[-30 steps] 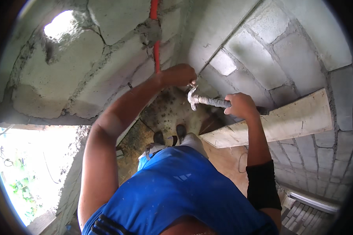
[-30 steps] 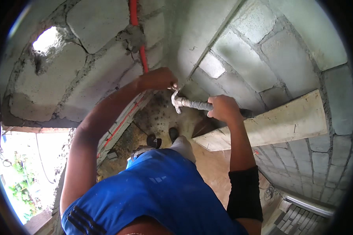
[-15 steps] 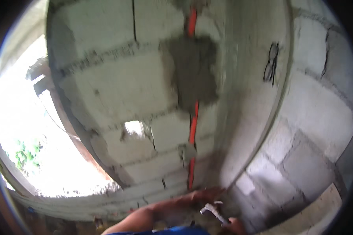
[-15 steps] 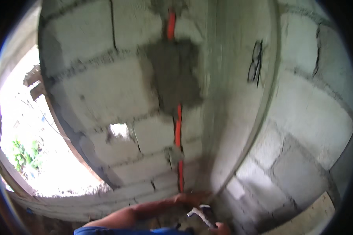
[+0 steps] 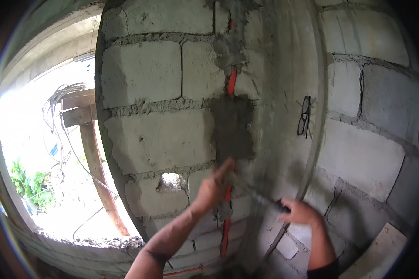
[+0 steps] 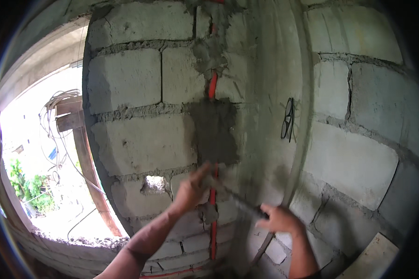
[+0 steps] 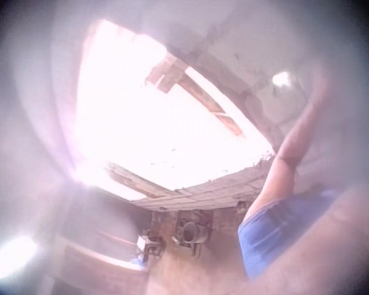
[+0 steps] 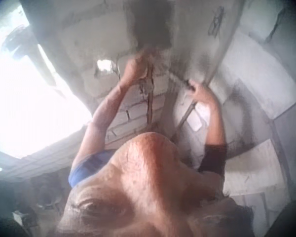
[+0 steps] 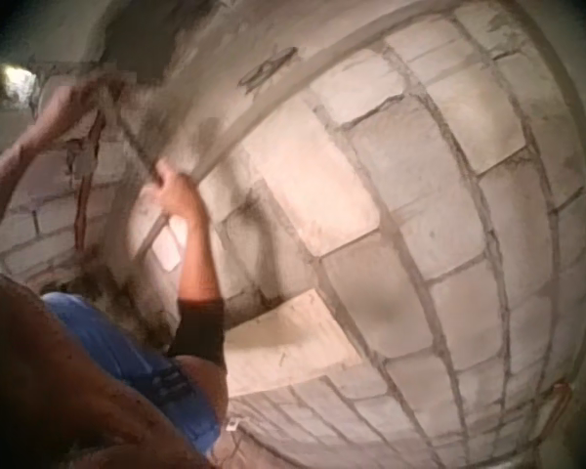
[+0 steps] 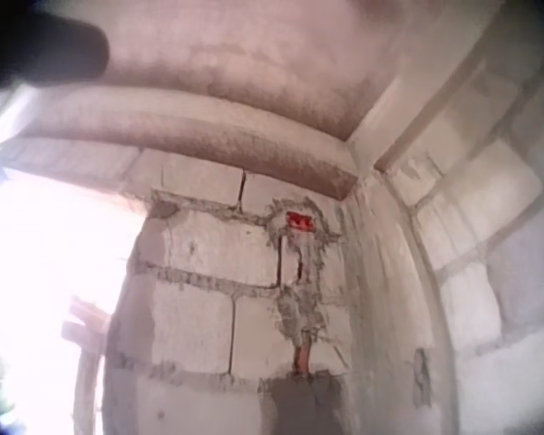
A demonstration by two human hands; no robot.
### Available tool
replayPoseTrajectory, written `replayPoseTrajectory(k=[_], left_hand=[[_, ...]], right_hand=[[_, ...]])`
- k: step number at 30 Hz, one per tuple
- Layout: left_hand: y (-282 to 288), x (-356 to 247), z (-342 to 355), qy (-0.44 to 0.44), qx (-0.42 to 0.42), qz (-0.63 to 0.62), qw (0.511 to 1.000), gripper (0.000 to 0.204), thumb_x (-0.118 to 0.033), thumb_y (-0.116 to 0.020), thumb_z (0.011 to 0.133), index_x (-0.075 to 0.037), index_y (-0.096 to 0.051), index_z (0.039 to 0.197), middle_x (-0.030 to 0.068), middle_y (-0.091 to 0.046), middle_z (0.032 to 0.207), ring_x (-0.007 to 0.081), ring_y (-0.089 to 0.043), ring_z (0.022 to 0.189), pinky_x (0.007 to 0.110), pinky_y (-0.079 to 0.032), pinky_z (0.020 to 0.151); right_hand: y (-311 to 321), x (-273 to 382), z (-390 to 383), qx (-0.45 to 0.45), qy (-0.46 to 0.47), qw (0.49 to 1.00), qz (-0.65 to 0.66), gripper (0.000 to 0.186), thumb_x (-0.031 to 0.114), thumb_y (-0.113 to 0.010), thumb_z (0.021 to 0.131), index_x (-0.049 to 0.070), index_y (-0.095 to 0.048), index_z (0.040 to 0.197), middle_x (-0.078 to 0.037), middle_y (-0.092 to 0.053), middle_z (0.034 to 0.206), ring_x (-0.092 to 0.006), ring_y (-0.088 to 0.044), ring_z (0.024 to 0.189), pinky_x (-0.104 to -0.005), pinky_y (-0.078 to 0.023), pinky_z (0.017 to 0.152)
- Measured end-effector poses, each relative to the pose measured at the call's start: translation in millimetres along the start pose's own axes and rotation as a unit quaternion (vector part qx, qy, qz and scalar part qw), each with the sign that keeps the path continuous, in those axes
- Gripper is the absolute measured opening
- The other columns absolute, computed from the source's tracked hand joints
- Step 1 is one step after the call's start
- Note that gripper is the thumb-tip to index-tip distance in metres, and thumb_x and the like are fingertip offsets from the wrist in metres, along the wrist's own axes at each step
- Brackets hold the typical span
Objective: The person removes a wooden board from a cinder block wall using a hammer, then applies water from a plastic bottle to the wall surface before using a trowel to apply wet cement mixture to the wall.
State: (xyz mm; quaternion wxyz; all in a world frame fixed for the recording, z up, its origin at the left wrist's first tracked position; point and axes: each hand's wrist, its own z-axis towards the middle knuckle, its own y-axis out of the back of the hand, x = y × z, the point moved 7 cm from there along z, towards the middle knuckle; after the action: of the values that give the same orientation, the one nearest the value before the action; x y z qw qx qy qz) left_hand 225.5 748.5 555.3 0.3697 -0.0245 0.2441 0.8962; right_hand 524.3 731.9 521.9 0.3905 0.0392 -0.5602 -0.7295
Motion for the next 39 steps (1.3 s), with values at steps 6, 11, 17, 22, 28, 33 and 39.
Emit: replayPoseTrajectory(k=[6, 11, 17, 22, 28, 33, 39], left_hand=[[90.0, -21.9, 103.9, 0.008, -0.062, 0.077, 0.995, 0.071, -0.010, -0.071, 0.082, -0.009, -0.042, 0.147, 0.0257, -0.057, 0.115, 0.0427, -0.064, 0.097, 0.046, -0.054, 0.084], [102.1, -42.0, 169.4, -0.028, -0.100, 0.144, 0.984, 0.064, -0.012, -0.071, 0.080, -0.006, -0.051, 0.140, 0.0228, -0.058, 0.115, 0.0384, -0.066, 0.096, 0.045, -0.054, 0.083], [81.9, -21.5, 154.1, 0.027, -0.060, 0.168, 0.984, 0.046, -0.016, -0.073, 0.075, -0.003, -0.064, 0.119, 0.0216, -0.061, 0.112, 0.0402, -0.065, 0.095, 0.046, -0.054, 0.081], [65.1, -12.9, 157.9, -0.015, -0.053, 0.178, 0.982, 0.041, -0.023, -0.072, 0.077, 0.000, -0.065, 0.110, 0.0246, -0.062, 0.105, 0.0407, -0.066, 0.093, 0.048, -0.054, 0.080], [59.3, -15.3, 181.5, 0.005, -0.040, 0.197, 0.980, 0.037, -0.026, -0.077, 0.072, -0.002, -0.069, 0.098, 0.0181, -0.065, 0.103, 0.0379, -0.066, 0.092, 0.046, -0.053, 0.080], [56.3, -15.7, 192.0, 0.016, -0.030, 0.205, 0.978, 0.039, -0.031, -0.079, 0.071, -0.003, -0.070, 0.097, 0.0182, -0.066, 0.101, 0.0369, -0.066, 0.091, 0.045, -0.053, 0.079], [47.9, -18.2, 177.5, 0.064, 0.015, 0.186, 0.980, 0.034, -0.028, -0.071, 0.071, 0.002, -0.071, 0.086, 0.0230, -0.069, 0.082, 0.0389, -0.069, 0.083, 0.047, -0.055, 0.078]], right_hand=[[149.9, 94.0, 48.9, -0.221, 0.052, 0.970, -0.088, 0.038, 0.031, -0.081, 0.079, 0.001, -0.070, 0.100, -0.016, -0.072, 0.089, -0.0272, -0.070, 0.083, -0.0363, -0.054, 0.077], [229.1, 123.0, 74.6, -0.317, 0.089, 0.921, -0.209, 0.041, 0.034, -0.083, 0.075, 0.000, -0.072, 0.097, -0.018, -0.072, 0.088, -0.0297, -0.071, 0.083, -0.0353, -0.053, 0.076], [232.0, 124.4, 93.6, -0.251, 0.104, 0.942, -0.199, 0.039, 0.034, -0.082, 0.074, 0.002, -0.074, 0.095, -0.016, -0.070, 0.079, -0.0284, -0.067, 0.070, -0.0361, -0.051, 0.069], [244.9, 123.8, 123.9, -0.219, 0.103, 0.946, -0.217, 0.032, 0.027, -0.079, 0.072, 0.002, -0.074, 0.091, -0.013, -0.068, 0.072, -0.0235, -0.064, 0.065, -0.0355, -0.050, 0.066], [276.8, 129.6, 146.3, -0.181, 0.091, 0.957, -0.205, 0.035, 0.028, -0.077, 0.073, -0.001, -0.072, 0.092, -0.009, -0.069, 0.075, -0.0186, -0.063, 0.069, -0.0335, -0.049, 0.067], [290.9, 161.3, 148.4, -0.167, 0.091, 0.924, -0.331, 0.039, 0.030, -0.077, 0.074, -0.001, -0.071, 0.097, -0.010, -0.069, 0.083, -0.0201, -0.063, 0.075, -0.0352, -0.049, 0.070], [275.8, 195.3, 154.2, -0.089, 0.059, 0.918, -0.381, 0.041, 0.037, -0.081, 0.072, 0.004, -0.076, 0.096, -0.014, -0.075, 0.093, -0.0267, -0.070, 0.083, -0.0364, -0.053, 0.074]])
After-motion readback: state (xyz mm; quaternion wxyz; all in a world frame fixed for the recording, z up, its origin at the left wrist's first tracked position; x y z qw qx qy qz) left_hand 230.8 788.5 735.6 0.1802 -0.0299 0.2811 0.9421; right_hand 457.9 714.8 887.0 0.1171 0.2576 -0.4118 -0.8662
